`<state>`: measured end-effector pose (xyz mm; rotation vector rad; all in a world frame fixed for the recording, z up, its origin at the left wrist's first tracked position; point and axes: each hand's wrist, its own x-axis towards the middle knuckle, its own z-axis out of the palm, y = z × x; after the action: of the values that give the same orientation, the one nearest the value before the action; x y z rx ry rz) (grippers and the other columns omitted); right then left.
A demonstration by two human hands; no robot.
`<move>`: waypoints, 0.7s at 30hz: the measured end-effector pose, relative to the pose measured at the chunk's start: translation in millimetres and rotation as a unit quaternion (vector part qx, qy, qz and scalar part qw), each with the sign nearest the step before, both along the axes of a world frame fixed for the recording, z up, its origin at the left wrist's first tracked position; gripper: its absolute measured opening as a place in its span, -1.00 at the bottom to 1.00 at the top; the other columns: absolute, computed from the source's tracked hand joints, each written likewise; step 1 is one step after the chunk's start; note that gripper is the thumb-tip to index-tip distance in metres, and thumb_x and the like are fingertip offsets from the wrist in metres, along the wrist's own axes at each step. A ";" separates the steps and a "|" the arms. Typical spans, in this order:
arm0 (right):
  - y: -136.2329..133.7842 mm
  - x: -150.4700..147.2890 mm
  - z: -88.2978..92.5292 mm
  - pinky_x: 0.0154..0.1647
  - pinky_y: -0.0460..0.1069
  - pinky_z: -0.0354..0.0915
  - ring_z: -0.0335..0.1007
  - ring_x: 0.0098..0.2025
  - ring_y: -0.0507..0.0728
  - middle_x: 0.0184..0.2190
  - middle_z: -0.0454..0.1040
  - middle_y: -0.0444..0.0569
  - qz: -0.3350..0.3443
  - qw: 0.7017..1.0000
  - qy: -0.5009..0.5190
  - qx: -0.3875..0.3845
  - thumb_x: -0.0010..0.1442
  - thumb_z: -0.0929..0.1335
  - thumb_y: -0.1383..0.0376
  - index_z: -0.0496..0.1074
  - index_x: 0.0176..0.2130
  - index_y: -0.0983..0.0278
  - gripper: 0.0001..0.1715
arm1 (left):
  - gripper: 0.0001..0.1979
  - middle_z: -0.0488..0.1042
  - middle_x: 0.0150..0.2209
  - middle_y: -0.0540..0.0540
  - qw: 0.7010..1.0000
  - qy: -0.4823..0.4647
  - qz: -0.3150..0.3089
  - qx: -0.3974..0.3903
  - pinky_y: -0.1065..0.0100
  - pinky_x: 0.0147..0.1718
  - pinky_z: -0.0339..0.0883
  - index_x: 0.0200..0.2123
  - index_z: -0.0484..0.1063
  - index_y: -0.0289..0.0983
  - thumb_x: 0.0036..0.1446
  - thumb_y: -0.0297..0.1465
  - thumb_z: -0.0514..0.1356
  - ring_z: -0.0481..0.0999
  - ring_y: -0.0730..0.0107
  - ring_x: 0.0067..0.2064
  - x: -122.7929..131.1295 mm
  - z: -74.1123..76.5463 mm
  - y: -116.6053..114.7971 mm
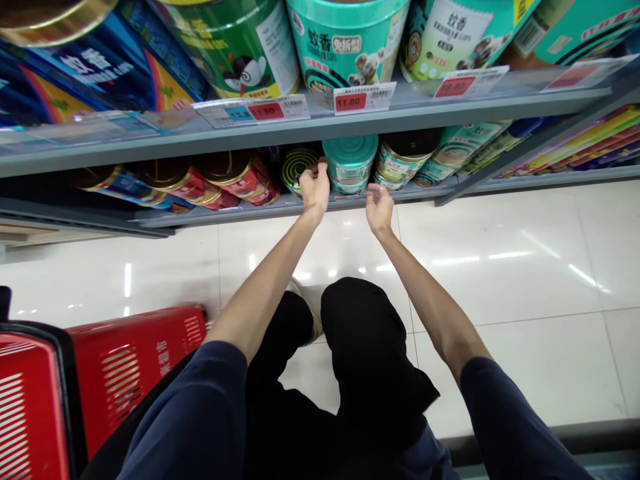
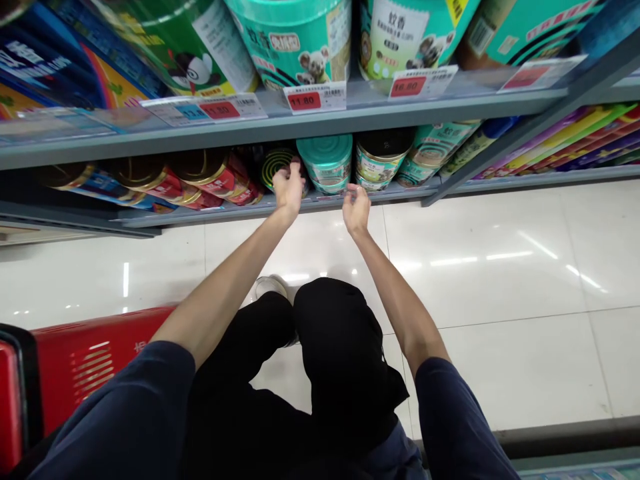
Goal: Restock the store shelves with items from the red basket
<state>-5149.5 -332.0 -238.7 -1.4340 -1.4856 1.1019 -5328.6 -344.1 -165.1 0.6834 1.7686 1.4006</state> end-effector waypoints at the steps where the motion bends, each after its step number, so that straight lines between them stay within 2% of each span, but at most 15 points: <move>1: -0.6 5.8 -2.4 0.31 0.20 0.48 0.62 0.10 0.26 0.11 0.62 0.19 0.003 1.000 -0.027 0.003 0.36 0.26 0.07 0.51 0.14 0.29 -0.47 | -0.76 0.61 -0.18 -0.13 0.999 0.054 0.007 -0.003 0.23 0.29 0.35 -0.25 0.55 -0.21 0.40 -0.18 0.26 0.60 0.17 0.09 -0.4 -5.1 -8.9; 4: 1.9 17.9 -11.8 0.29 0.26 0.47 0.63 -0.09 0.26 -0.11 0.64 0.10 0.036 0.994 -0.101 -0.008 0.36 0.32 0.01 0.56 0.07 0.27 -0.51 | -0.83 0.44 -0.43 -0.05 0.986 0.152 -0.044 -0.052 0.19 0.26 0.33 -0.42 0.52 -0.18 0.26 -0.38 0.32 0.59 0.15 -0.06 -4.4 -22.6 -33.9; 7: 11.3 17.5 -24.0 0.32 0.30 0.43 0.63 -0.09 0.26 -0.21 0.62 0.01 0.069 0.987 -0.145 -0.006 0.36 0.37 -0.03 0.57 0.06 0.21 -0.53 | -0.87 0.41 -0.45 -0.05 0.978 0.163 -0.089 -0.099 0.14 0.30 0.29 -0.43 0.56 -0.16 0.15 -0.48 0.34 0.59 0.08 0.00 -12.0 -40.1 -43.7; 10: 22.5 9.3 -37.2 0.32 0.28 0.45 0.63 -0.04 0.27 -0.25 0.61 -0.01 0.082 0.988 -0.131 0.011 0.35 0.40 -0.12 0.59 0.00 0.20 -0.50 | -0.89 0.50 -0.34 -0.10 0.980 0.135 -0.100 -0.106 0.17 0.35 0.24 -0.32 0.63 -0.16 0.10 -0.50 0.39 0.55 0.03 0.15 -20.0 -55.2 -36.6; 13: 28.6 3.2 -47.2 0.26 0.23 0.51 0.66 -0.05 0.25 -0.32 0.58 -0.04 0.089 0.992 -0.091 0.014 0.36 0.38 -0.21 0.58 -0.06 0.21 -0.42 | -0.84 0.52 -0.31 -0.12 0.986 0.092 -0.107 -0.090 0.19 0.39 0.20 -0.28 0.67 -0.18 0.06 -0.52 0.42 0.53 0.03 0.20 -25.1 -68.0 -24.7; 18: 26.2 6.2 -50.4 0.13 0.21 0.59 0.65 -0.32 0.16 -0.29 0.60 -0.08 0.126 0.988 -0.092 0.015 0.44 0.37 -0.12 0.58 0.02 0.22 -0.50 | -0.91 0.51 -0.34 -0.11 0.983 0.090 -0.142 -0.071 0.18 0.41 0.19 -0.31 0.67 -0.18 0.11 -0.48 0.42 0.53 0.03 0.17 -27.2 -85.5 -16.3; 21: 25.3 8.8 -50.9 0.24 0.20 0.53 0.69 -0.17 0.19 -0.24 0.62 -0.08 0.140 0.986 -0.086 0.028 0.45 0.38 -0.08 0.59 0.03 0.21 -0.54 | -0.97 0.55 -0.26 -0.13 0.978 0.111 -0.162 -0.066 0.16 0.43 0.19 -0.29 0.66 -0.18 0.18 -0.41 0.43 0.50 0.01 0.22 -28.1 -94.0 -15.5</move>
<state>-5140.8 -306.7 -289.6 -1.3364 -1.8705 1.1140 -5356.7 -359.6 -259.1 1.0357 1.8028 1.0100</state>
